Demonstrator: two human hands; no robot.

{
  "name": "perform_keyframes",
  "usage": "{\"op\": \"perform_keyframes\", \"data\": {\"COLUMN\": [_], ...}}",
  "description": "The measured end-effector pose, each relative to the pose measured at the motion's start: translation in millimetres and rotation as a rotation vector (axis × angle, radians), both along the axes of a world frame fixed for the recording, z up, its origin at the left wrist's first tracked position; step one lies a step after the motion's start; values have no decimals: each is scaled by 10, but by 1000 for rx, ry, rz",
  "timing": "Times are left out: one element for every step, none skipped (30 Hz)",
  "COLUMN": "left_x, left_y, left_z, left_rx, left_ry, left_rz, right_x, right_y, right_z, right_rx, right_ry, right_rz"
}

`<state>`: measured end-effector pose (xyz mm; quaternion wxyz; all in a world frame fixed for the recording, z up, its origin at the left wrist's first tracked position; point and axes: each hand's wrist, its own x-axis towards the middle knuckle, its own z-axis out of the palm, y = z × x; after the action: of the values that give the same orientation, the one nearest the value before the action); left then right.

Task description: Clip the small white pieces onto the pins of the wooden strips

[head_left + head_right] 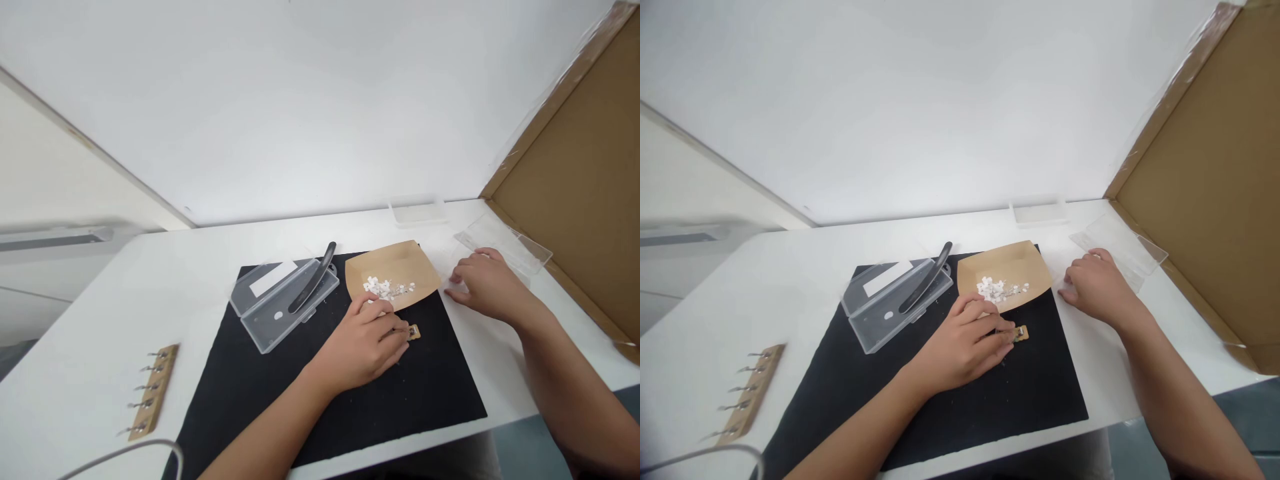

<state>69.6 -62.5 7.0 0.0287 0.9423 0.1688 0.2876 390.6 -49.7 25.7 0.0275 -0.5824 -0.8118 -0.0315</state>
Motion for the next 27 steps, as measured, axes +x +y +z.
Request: {"op": "perform_keyframes", "data": {"left_x": [1,2,2,3,3,4,3,2,1,0,-1,-2,-3,-4,-5,-5,-6,-6,-6,-7,-7,-7,-8,-8,-7,-7,-6], "left_y": [1,1,2,3,4,5,5,5,5,4,2,1,-1,-2,-3,-3,-4,-4,-5,-5,-6,-7,-7,-8,-8,-9,-9], "left_z": [0,1,2,2,3,3,2,1,0,-1,-3,-4,-4,-4,-4,-2,0,3,7,10,12,13,12,10,7,5,3], "left_rx": [-1,-2,-3,-5,-7,-10,-12,-13,-14,-15,-15,-15,-15,-14,-13,-12,-13,-16,-21,-26,-33,-38,-43,-47,-51,-53,-55], "left_ry": [-2,-4,-8,-13,-19,-22,-23,-22,-17,-11,-6,-2,0,0,0,-1,-1,-2,-3,-5,-7,-10,-13,-16,-17,-20,-22], "left_rz": [1,0,-1,-4,-8,-11,-13,-11,-8,-4,0,4,6,8,9,9,8,8,8,6,4,2,0,-2,-4,-4,-4], "right_x": [-6,-11,-16,-21,-25,-27,-28,-26,-23,-17,-11,-5,1,4,6,6,5,2,0,-1,-1,2,6,11,18,24,29], "right_y": [-3,-4,-5,-6,-5,-4,-2,1,3,6,8,10,11,11,11,11,10,8,7,6,5,4,3,2,1,-1,-3], "right_z": [7,14,20,26,31,34,36,36,35,32,29,27,27,31,38,50,67,88,111,136,161,184,204,221,236,248,258], "right_rx": [2,3,4,3,3,2,1,-2,-6,-11,-20,-29,-35,-37,-35,-29,-20,-4,17,46,87,137,193,245,292,329,362], "right_ry": [4,6,5,1,-2,-3,-1,2,9,18,27,36,43,50,55,62,71,85,103,123,143,160,177,193,213,237,270], "right_rz": [5,10,13,15,16,18,19,20,21,24,27,31,34,38,41,42,40,34,24,11,-6,-25,-46,-70,-95,-120,-143]}}
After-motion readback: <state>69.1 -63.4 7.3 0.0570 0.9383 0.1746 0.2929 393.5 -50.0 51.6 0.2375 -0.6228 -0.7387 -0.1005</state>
